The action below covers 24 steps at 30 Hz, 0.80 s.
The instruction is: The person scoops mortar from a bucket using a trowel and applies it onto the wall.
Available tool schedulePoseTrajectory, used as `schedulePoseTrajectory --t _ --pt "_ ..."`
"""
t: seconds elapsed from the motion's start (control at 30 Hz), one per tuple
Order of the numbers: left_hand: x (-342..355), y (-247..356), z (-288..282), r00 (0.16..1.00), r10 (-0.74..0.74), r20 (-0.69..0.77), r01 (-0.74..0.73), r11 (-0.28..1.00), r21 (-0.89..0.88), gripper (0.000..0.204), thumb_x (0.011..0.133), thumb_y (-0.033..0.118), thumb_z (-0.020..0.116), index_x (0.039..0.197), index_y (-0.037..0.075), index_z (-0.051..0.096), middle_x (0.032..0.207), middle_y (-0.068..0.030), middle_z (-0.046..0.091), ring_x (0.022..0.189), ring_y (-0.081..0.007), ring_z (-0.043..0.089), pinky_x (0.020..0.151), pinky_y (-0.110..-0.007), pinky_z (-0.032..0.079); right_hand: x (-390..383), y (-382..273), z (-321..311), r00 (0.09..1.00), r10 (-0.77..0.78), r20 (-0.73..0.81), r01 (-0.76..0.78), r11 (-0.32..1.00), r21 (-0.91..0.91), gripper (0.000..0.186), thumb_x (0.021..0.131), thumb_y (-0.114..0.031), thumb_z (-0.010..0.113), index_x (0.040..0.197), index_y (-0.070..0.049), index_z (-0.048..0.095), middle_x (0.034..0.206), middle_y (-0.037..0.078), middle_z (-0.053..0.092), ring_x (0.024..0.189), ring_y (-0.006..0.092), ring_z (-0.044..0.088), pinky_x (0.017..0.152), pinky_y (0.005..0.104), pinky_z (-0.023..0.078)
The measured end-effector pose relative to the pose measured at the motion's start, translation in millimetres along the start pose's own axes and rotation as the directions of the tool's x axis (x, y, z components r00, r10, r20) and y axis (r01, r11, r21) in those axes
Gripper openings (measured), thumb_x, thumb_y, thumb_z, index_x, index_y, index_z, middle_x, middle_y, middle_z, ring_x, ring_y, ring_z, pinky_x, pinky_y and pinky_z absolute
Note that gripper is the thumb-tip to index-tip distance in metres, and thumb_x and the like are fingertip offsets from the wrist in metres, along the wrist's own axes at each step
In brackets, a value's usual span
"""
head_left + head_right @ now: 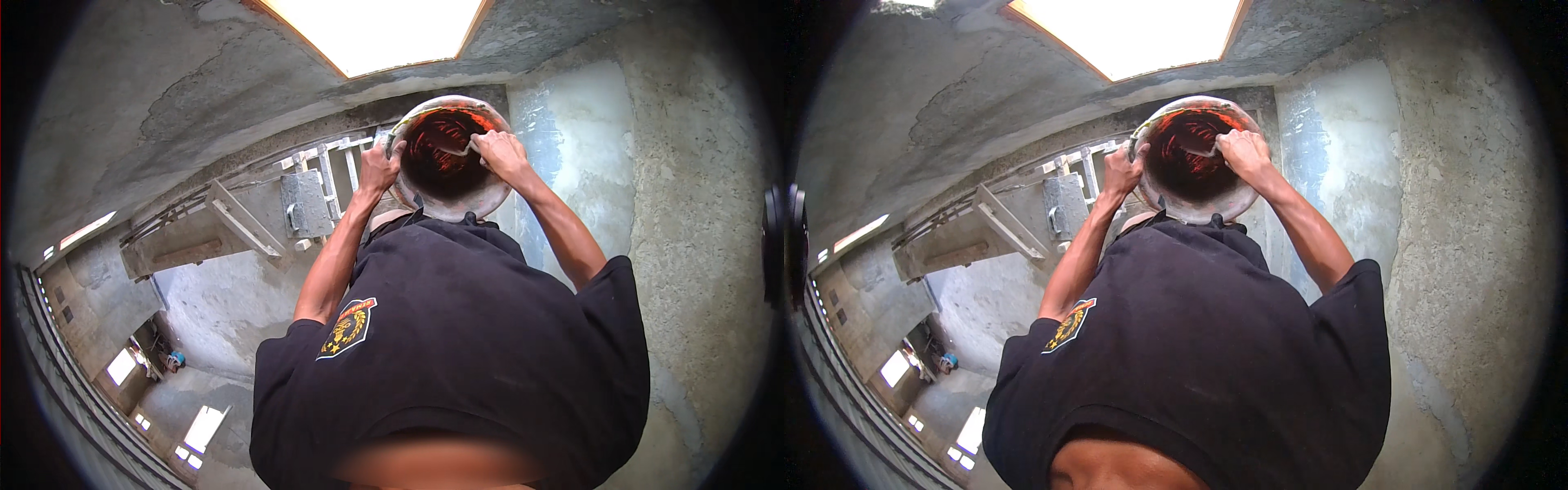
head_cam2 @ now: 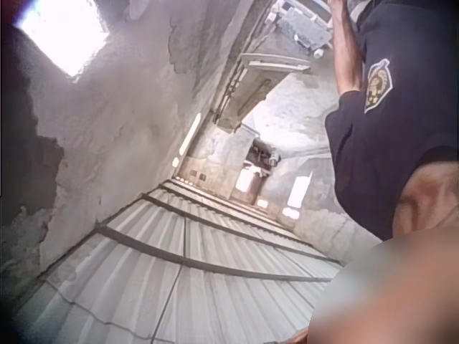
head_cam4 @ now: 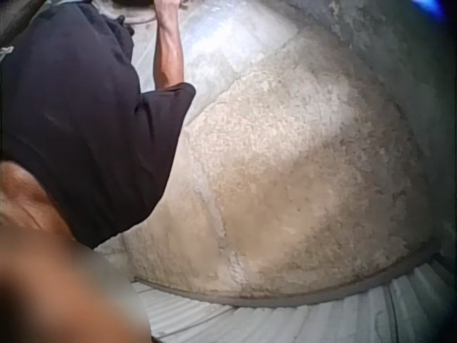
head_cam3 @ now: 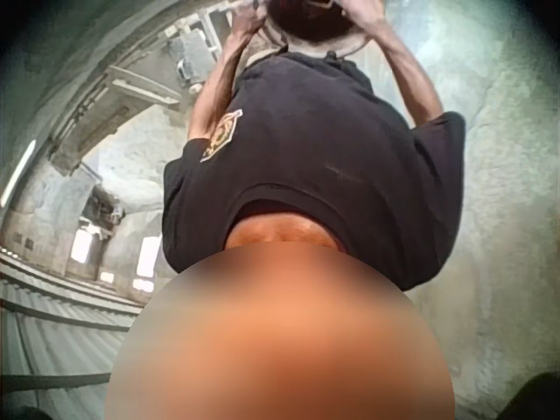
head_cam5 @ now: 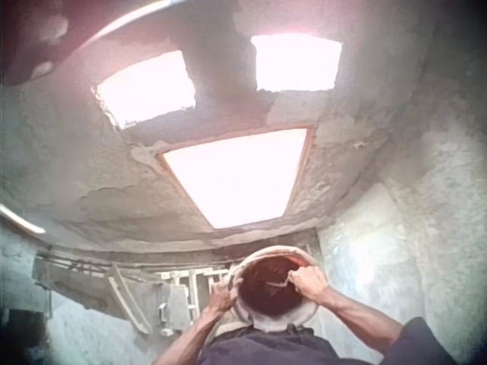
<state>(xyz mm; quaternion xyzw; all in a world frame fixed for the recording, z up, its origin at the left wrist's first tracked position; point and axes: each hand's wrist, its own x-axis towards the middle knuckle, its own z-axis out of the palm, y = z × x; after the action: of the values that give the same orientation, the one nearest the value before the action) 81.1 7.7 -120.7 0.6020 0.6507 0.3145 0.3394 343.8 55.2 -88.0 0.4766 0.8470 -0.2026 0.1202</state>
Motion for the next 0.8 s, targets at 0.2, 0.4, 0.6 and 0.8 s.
schedulePoseTrajectory --t 0.2,0.4,0.6,0.8 --pt "1 2 0 1.000 0.005 0.024 -0.005 1.000 0.013 0.036 0.087 0.035 0.060 0.097 0.000 0.062 0.077 -0.0229 0.064 0.074 -0.0355 0.066 0.061 -0.040 0.050 -18 -14 39 0.997 0.035 0.067 -0.034 0.999 -0.018 0.023 0.084 -0.014 0.046 0.078 -0.006 0.066 0.077 0.018 0.066 0.072 0.0333 0.067 0.060 0.0443 0.054" --pt "-2 -5 3 0.999 0.027 -0.024 -0.027 1.000 0.011 0.038 0.087 0.036 0.060 0.097 -0.001 0.062 0.077 -0.0226 0.064 0.074 -0.0355 0.066 0.061 -0.040 0.050 -29 -13 13 0.990 0.040 0.135 -0.054 0.993 0.104 0.020 0.082 -0.017 0.050 0.078 -0.005 0.065 0.075 0.018 0.065 0.074 0.0343 0.066 0.064 0.0431 0.053" --pt "2 12 -2 0.999 0.007 0.043 -0.008 1.000 0.017 0.041 0.087 0.038 0.059 0.097 -0.002 0.062 0.077 -0.0231 0.064 0.075 -0.0368 0.065 0.060 -0.041 0.049 -30 -14 40 0.987 0.140 -0.075 -0.137 0.990 0.035 0.019 0.082 -0.014 0.047 0.082 -0.005 0.063 0.074 0.019 0.063 0.070 0.0343 0.065 0.060 0.0444 0.053" --pt "-1 10 -3 1.000 0.022 -0.003 -0.022 1.000 -0.021 0.036 0.086 0.029 0.061 0.099 -0.004 0.060 0.079 -0.0259 0.063 0.076 -0.0395 0.064 0.061 -0.042 0.050 -41 -23 49 0.993 0.034 0.110 -0.056 0.976 0.211 0.020 0.080 -0.014 0.047 0.077 0.000 0.062 0.073 0.022 0.063 0.074 0.0355 0.065 0.063 0.0455 0.052"
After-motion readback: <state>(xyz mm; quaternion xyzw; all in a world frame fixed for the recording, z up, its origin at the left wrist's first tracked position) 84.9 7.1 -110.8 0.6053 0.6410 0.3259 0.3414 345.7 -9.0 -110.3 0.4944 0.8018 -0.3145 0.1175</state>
